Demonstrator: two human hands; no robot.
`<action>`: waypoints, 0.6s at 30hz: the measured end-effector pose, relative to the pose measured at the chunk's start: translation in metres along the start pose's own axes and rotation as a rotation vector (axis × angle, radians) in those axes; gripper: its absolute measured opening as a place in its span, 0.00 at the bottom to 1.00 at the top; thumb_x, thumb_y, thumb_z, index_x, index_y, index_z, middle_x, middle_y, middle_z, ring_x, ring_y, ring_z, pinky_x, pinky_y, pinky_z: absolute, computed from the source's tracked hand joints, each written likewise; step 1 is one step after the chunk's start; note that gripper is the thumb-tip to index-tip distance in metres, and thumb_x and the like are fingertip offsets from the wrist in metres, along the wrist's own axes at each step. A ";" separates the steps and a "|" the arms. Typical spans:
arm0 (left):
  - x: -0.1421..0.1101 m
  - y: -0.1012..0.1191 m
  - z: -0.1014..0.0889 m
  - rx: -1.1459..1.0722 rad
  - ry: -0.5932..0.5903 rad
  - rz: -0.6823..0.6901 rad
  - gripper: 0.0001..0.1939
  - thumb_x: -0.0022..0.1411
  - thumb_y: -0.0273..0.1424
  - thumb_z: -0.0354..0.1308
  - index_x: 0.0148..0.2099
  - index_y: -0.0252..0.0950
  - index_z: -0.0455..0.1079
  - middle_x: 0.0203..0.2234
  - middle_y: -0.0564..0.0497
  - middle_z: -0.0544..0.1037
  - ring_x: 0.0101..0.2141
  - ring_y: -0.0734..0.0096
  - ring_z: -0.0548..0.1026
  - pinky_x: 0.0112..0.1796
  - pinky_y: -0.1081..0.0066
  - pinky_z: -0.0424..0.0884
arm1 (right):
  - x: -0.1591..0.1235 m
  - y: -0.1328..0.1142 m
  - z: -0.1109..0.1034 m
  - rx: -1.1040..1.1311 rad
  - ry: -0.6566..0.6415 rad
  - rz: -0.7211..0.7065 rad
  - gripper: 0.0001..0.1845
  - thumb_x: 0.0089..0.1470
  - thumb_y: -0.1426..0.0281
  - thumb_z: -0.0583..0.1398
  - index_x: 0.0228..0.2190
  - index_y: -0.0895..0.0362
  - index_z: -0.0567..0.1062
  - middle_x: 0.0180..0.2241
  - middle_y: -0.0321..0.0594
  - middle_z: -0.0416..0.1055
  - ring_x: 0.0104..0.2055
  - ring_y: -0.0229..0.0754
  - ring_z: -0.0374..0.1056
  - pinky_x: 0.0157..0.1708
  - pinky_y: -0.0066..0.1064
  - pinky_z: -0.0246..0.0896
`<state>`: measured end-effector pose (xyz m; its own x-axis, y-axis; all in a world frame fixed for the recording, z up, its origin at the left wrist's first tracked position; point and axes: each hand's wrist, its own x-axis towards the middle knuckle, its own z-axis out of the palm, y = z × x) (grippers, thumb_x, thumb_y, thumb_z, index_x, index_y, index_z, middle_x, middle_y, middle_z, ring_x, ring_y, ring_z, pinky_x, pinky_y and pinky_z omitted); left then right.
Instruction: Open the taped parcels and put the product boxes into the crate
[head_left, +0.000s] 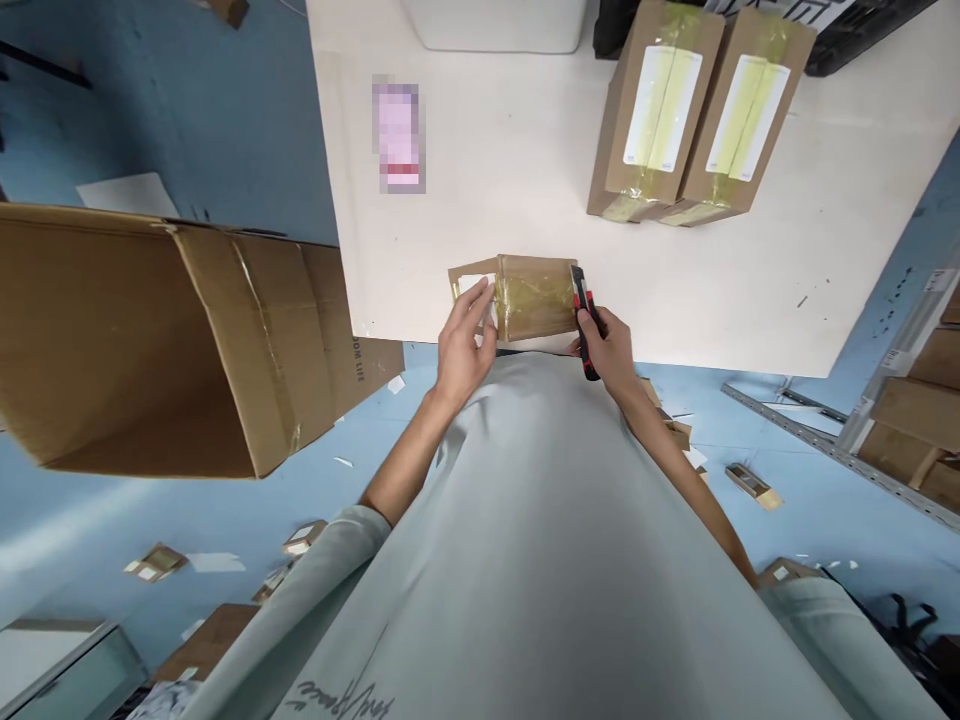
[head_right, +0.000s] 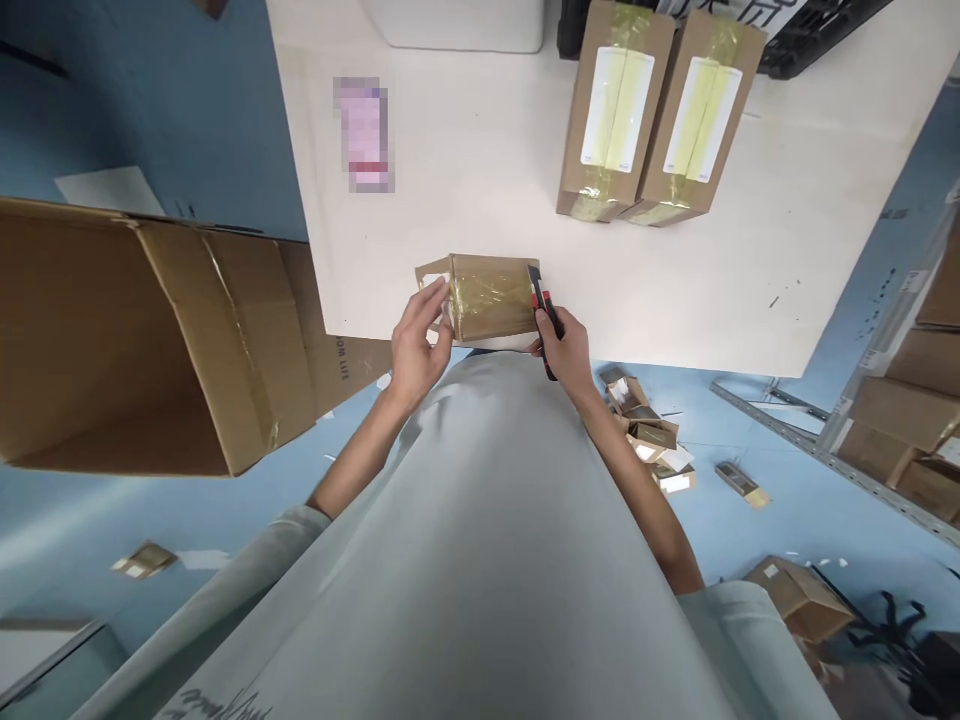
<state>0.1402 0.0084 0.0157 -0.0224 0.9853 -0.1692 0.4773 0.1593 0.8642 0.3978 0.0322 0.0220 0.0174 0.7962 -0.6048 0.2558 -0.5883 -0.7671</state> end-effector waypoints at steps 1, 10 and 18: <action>0.000 -0.002 0.002 -0.031 0.001 0.001 0.26 0.81 0.44 0.58 0.76 0.48 0.72 0.73 0.43 0.73 0.74 0.50 0.70 0.73 0.48 0.70 | -0.005 -0.007 0.001 -0.034 0.036 -0.013 0.36 0.65 0.30 0.59 0.42 0.50 0.75 0.28 0.31 0.72 0.30 0.45 0.81 0.32 0.34 0.78; 0.024 -0.024 0.011 -0.269 -0.167 -0.073 0.19 0.81 0.45 0.58 0.64 0.43 0.81 0.59 0.43 0.84 0.59 0.55 0.83 0.58 0.56 0.84 | -0.039 -0.036 -0.007 -0.506 0.241 -0.051 0.35 0.77 0.39 0.49 0.57 0.51 0.79 0.35 0.39 0.82 0.36 0.52 0.84 0.42 0.39 0.77; 0.107 -0.027 0.013 -0.282 -0.406 0.053 0.10 0.66 0.35 0.77 0.49 0.43 0.87 0.47 0.49 0.87 0.52 0.46 0.85 0.62 0.41 0.80 | -0.053 -0.034 0.010 -0.973 0.347 -0.020 0.36 0.81 0.51 0.41 0.62 0.58 0.77 0.50 0.61 0.85 0.49 0.63 0.83 0.47 0.46 0.75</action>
<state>0.1363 0.1091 -0.0318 0.3660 0.8982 -0.2436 0.2108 0.1750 0.9617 0.3787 0.0088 0.0774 0.2428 0.8921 -0.3810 0.9275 -0.3286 -0.1783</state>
